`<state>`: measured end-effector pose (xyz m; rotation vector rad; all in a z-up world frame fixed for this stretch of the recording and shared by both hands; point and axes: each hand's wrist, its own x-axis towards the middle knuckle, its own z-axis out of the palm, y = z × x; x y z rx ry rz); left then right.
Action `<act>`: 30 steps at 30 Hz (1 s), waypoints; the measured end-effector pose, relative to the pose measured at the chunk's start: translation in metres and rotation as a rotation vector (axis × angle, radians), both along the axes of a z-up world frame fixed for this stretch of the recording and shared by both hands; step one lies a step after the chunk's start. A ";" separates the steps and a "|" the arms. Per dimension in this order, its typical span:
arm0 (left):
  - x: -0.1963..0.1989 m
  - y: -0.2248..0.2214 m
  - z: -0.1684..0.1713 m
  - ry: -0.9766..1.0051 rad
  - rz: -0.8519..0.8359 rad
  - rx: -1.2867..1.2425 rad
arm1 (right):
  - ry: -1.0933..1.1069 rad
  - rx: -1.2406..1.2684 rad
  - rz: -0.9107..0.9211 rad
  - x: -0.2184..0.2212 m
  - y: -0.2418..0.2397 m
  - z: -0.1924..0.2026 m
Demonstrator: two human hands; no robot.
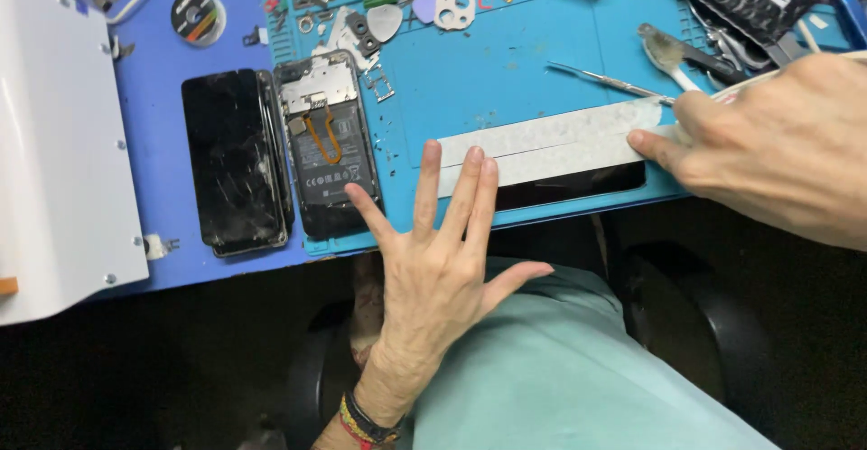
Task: Preparing a replacement smartphone screen by applying adhesive tape, cleaning the surface, and trimming excess material.
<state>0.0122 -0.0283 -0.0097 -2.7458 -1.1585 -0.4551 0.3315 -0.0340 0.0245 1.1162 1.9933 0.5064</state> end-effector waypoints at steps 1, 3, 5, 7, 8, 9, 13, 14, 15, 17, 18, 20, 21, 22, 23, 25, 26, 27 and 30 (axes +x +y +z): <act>0.006 0.001 0.001 -0.014 -0.032 -0.024 | 0.025 -0.035 0.004 -0.007 0.002 0.007; 0.024 0.000 0.003 -0.026 -0.079 -0.044 | 0.051 -0.066 -0.005 -0.013 0.005 0.015; 0.047 -0.002 0.005 -0.031 -0.162 -0.070 | 0.178 -0.082 0.032 -0.013 0.005 0.015; 0.070 -0.003 0.003 -0.054 -0.196 -0.056 | 0.184 -0.100 0.018 -0.017 0.004 0.019; 0.081 -0.004 0.002 -0.079 -0.222 -0.045 | 0.189 -0.122 0.013 -0.019 0.005 0.021; 0.080 -0.004 0.003 -0.077 -0.227 -0.044 | 0.190 -0.120 0.007 -0.019 0.005 0.022; 0.054 -0.003 0.005 -0.040 -0.162 -0.055 | 0.211 -0.125 -0.002 -0.022 0.005 0.023; 0.043 -0.002 0.005 -0.015 -0.122 -0.048 | 0.206 -0.112 0.009 -0.023 0.005 0.023; 0.029 -0.001 0.007 -0.011 -0.128 -0.050 | 0.211 -0.114 0.003 -0.022 0.005 0.023; 0.000 0.002 0.010 0.046 -0.003 0.009 | 0.172 -0.131 0.008 -0.022 0.004 0.021; -0.002 0.002 0.009 0.052 -0.009 0.010 | 0.178 -0.130 0.003 -0.023 0.005 0.021; -0.008 0.000 0.006 0.035 -0.006 0.008 | 0.150 -0.140 0.019 -0.024 0.005 0.022; -0.006 -0.001 0.007 0.035 -0.010 0.010 | 0.150 -0.138 0.014 -0.025 0.006 0.022; -0.003 -0.001 0.009 0.008 -0.009 -0.004 | 0.177 -0.137 0.016 -0.026 0.006 0.023; 0.000 -0.001 0.010 -0.019 -0.011 -0.019 | 0.204 -0.136 0.015 -0.026 0.005 0.023; 0.014 0.000 0.009 -0.028 -0.046 -0.036 | 0.216 -0.132 0.012 -0.028 0.004 0.026; 0.021 0.001 0.010 -0.034 -0.073 -0.054 | 0.229 -0.131 0.016 -0.030 0.004 0.028; 0.034 0.000 0.009 -0.035 -0.075 -0.051 | 0.228 -0.128 0.015 -0.029 0.005 0.028; 0.069 -0.002 0.006 -0.086 -0.171 -0.059 | 0.226 -0.165 0.035 -0.031 0.007 0.031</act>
